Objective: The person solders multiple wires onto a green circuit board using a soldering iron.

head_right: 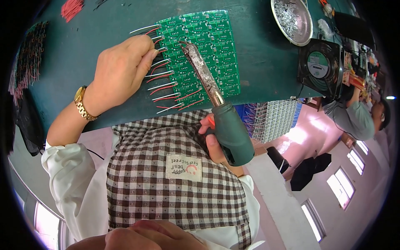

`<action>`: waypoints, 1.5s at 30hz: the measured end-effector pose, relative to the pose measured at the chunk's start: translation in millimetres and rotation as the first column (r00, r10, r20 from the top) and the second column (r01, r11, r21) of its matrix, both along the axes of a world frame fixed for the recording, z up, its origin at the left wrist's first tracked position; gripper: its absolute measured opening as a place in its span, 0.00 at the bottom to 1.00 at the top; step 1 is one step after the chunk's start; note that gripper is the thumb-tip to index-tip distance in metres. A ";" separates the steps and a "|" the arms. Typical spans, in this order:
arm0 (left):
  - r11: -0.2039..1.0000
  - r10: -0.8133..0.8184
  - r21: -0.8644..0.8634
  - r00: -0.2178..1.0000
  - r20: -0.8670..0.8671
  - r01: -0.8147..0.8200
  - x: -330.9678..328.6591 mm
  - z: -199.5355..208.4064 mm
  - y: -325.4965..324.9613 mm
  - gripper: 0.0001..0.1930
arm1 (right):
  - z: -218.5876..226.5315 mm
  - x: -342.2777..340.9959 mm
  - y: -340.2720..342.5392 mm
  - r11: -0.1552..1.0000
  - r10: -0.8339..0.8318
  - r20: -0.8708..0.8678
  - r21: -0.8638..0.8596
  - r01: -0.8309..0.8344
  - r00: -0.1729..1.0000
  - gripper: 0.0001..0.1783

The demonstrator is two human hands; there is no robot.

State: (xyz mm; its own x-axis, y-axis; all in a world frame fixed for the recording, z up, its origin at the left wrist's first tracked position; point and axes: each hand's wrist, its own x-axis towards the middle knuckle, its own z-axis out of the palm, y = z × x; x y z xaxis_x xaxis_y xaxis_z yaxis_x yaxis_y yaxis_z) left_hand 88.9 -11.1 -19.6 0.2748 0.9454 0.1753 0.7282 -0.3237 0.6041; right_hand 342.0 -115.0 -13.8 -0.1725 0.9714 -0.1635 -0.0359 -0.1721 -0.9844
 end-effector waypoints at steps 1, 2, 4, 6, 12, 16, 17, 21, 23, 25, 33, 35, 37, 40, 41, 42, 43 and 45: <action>1.000 -0.020 0.002 0.999 -0.034 0.020 -0.3 0.7 1.0 0.06 | -0.6 0.4 0.3 1.000 0.007 -0.008 0.011 -0.007 1.000 0.21; 0.999 -0.040 0.004 0.997 -0.067 0.040 -0.4 1.4 1.7 0.06 | -0.8 0.7 0.5 1.000 0.014 -0.015 0.023 -0.014 1.000 0.21; 0.999 -0.042 -0.002 0.997 -0.071 0.042 -0.4 2.0 2.2 0.06 | 0.8 -0.5 1.7 1.000 0.015 -0.022 0.025 -0.014 1.000 0.21; 0.999 -0.044 -0.007 0.996 -0.076 0.044 -0.4 1.9 2.4 0.06 | 0.9 -0.8 2.7 0.999 0.016 -0.029 0.029 -0.015 0.999 0.22; 0.999 -0.041 -0.035 0.997 -0.069 0.038 -2.3 6.2 1.4 0.07 | -2.1 2.0 -0.4 0.999 0.005 -0.063 0.047 -0.002 0.998 0.22; 0.989 -0.020 -0.147 0.991 -0.135 0.000 -21.1 20.8 4.0 0.09 | 0.5 9.1 3.0 0.997 0.075 0.008 -0.006 -0.075 0.997 0.22; 0.983 0.030 -0.173 0.986 -0.165 -0.059 -22.9 27.3 6.8 0.10 | 1.8 10.1 4.3 0.996 0.092 0.009 0.015 -0.092 0.996 0.22; 0.976 0.157 -0.177 0.975 0.158 -0.129 -10.9 37.3 -0.5 0.08 | 0.9 9.6 3.7 0.998 0.062 0.004 -0.010 -0.062 0.998 0.21; 0.987 0.122 -0.125 0.977 0.172 -0.101 -2.9 22.5 -6.0 0.06 | 2.1 12.3 3.5 0.995 0.091 0.056 -0.055 -0.088 0.994 0.20; 0.993 0.055 -0.110 0.986 0.160 -0.038 4.4 7.3 -8.9 0.05 | -3.1 18.9 1.5 0.993 0.112 0.076 -0.042 -0.109 0.991 0.20; 0.999 -0.009 -0.035 1.000 0.017 0.009 9.0 -3.4 -7.0 0.06 | -6.2 16.1 -6.1 1.000 0.030 -0.043 0.005 -0.030 0.999 0.19; 1.000 0.000 -0.009 1.000 0.013 0.000 8.7 -3.5 -8.0 0.06 | -1.9 16.4 -4.9 0.995 0.041 -0.054 -0.085 -0.045 0.998 0.20; 1.000 0.005 -0.003 1.000 0.006 -0.005 8.7 -4.7 -8.2 0.06 | 1.1 16.8 -7.5 0.985 0.008 -0.073 -0.169 -0.020 0.997 0.21; 1.000 0.003 0.009 1.000 -0.001 -0.003 9.2 -4.8 -7.9 0.06 | 4.2 15.6 -8.4 0.962 -0.055 -0.100 -0.273 0.026 0.993 0.21; 1.000 0.001 0.013 1.000 -0.001 -0.001 9.2 -4.7 -7.8 0.06 | 5.1 14.8 -8.3 0.955 -0.081 -0.111 -0.294 0.045 0.991 0.21; 1.000 0.001 0.013 1.000 -0.001 -0.001 9.3 -4.9 -8.1 0.06 | 5.8 14.0 -8.3 0.955 -0.081 -0.110 -0.294 0.045 0.991 0.21; 1.000 0.000 0.013 1.000 -0.006 0.000 9.8 -5.1 -8.3 0.06 | 5.9 13.6 -8.1 0.945 -0.090 -0.107 -0.324 0.051 0.990 0.21; 1.000 0.000 0.015 1.000 -0.013 0.000 10.4 -4.9 -8.5 0.06 | 4.8 13.9 -7.4 0.934 -0.099 -0.106 -0.352 0.056 0.989 0.21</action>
